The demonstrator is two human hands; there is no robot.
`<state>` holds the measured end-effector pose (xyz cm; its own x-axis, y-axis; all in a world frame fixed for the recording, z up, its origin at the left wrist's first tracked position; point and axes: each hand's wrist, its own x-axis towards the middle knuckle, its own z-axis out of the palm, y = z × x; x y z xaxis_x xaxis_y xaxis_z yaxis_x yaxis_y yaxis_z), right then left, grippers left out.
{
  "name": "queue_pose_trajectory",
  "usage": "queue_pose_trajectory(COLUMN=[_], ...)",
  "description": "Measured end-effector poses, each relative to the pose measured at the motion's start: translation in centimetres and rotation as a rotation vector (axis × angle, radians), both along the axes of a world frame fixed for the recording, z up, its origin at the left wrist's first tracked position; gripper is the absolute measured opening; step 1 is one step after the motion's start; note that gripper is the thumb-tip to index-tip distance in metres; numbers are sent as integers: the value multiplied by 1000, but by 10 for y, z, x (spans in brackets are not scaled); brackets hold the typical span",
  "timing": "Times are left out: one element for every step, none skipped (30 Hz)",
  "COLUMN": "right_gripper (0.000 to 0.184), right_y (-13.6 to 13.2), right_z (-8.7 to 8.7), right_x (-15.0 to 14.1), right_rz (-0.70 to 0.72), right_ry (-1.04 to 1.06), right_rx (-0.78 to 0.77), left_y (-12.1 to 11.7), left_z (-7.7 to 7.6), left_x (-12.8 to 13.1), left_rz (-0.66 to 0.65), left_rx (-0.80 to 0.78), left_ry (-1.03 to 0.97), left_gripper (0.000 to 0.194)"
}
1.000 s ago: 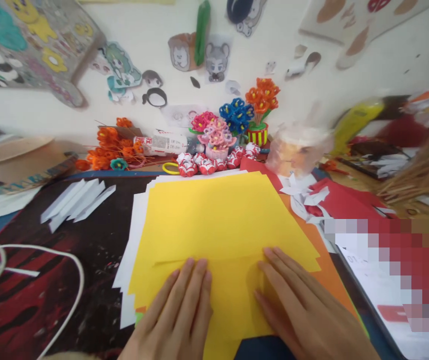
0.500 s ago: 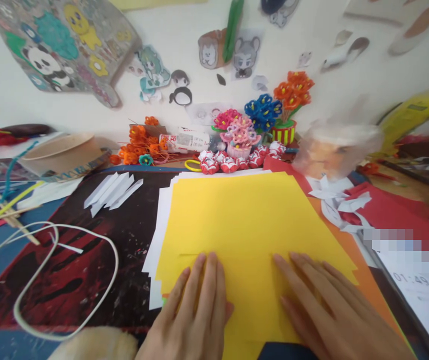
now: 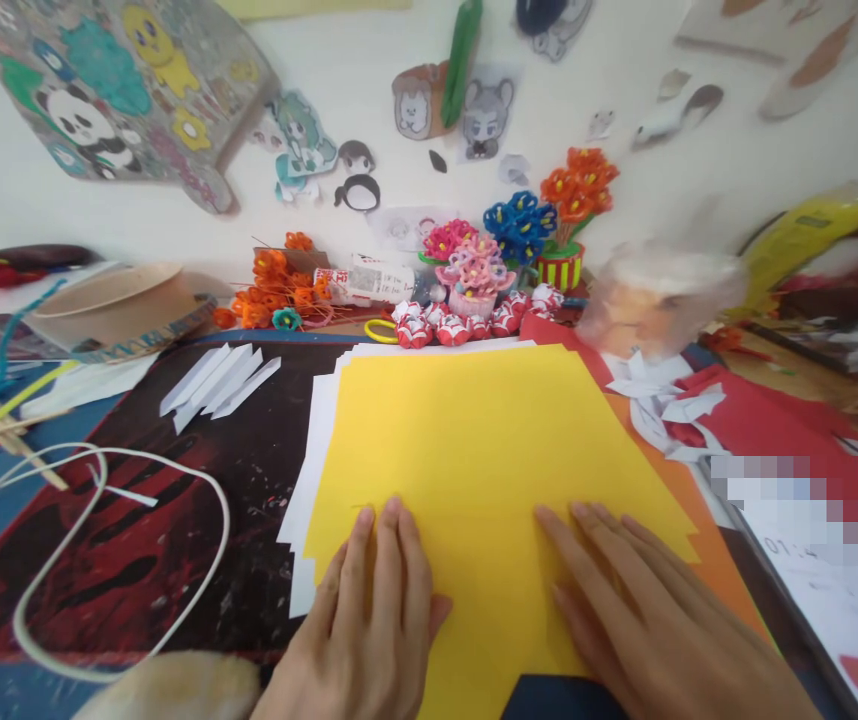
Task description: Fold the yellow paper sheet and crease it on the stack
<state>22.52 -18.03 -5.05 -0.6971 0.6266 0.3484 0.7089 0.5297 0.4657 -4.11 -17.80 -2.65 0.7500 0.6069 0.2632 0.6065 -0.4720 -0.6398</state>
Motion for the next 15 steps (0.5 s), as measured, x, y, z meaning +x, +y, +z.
queue_pose_trajectory(right_gripper=[43, 43, 42, 43, 43, 44, 45, 46, 47, 47, 47, 45, 44, 43, 43], right_y=[0, -1, -1, -1, -1, 0, 0, 1, 2, 3, 4, 5, 5, 6, 7], right_z=[-1, -1, -2, -2, -1, -1, 0, 1, 2, 4, 5, 6, 7, 8, 9], right_x=[0, -1, -2, -4, -7, -9, -11, -13, -15, -16, -17, -18, -18, -19, -19], right_rz=[-8, -20, -39, -58, -76, -90, -99, -104, -108, -112, -119, -124, -128, -130, -129], right_ry=[0, 8, 22, 40, 54, 65, 71, 75, 80, 88, 104, 124, 143, 161, 177], right_rx=[-9, -14, -14, -8, -5, -3, -6, -10, -17, -24, -26, -24, -26, -33, -45], left_y=[0, 0, 0, 1, 3, 4, 6, 7, 8, 8, 9, 9, 9, 9, 10], left_z=[0, 1, 2, 3, 4, 6, 7, 8, 8, 8, 8, 7, 7, 7, 7], left_x=[0, 1, 1, 2, 3, 5, 6, 7, 9, 10, 10, 11, 12, 13, 14], left_rz=[21, 39, 53, 65, 70, 73, 75, 82, 91, 93, 92, 95, 99, 104, 103], left_rx=[-23, -51, -75, -95, -106, -111, -115, -113, -112, -115, -119, -125, -133, -141, -149], left_ry=[-3, -8, -14, -11, 0, 18, 41, 51, 49, 38, 21, 5, -4, -7, -2], left_gripper=[49, 51, 52, 53, 54, 56, 57, 59, 60, 61, 61, 60, 60, 59, 59])
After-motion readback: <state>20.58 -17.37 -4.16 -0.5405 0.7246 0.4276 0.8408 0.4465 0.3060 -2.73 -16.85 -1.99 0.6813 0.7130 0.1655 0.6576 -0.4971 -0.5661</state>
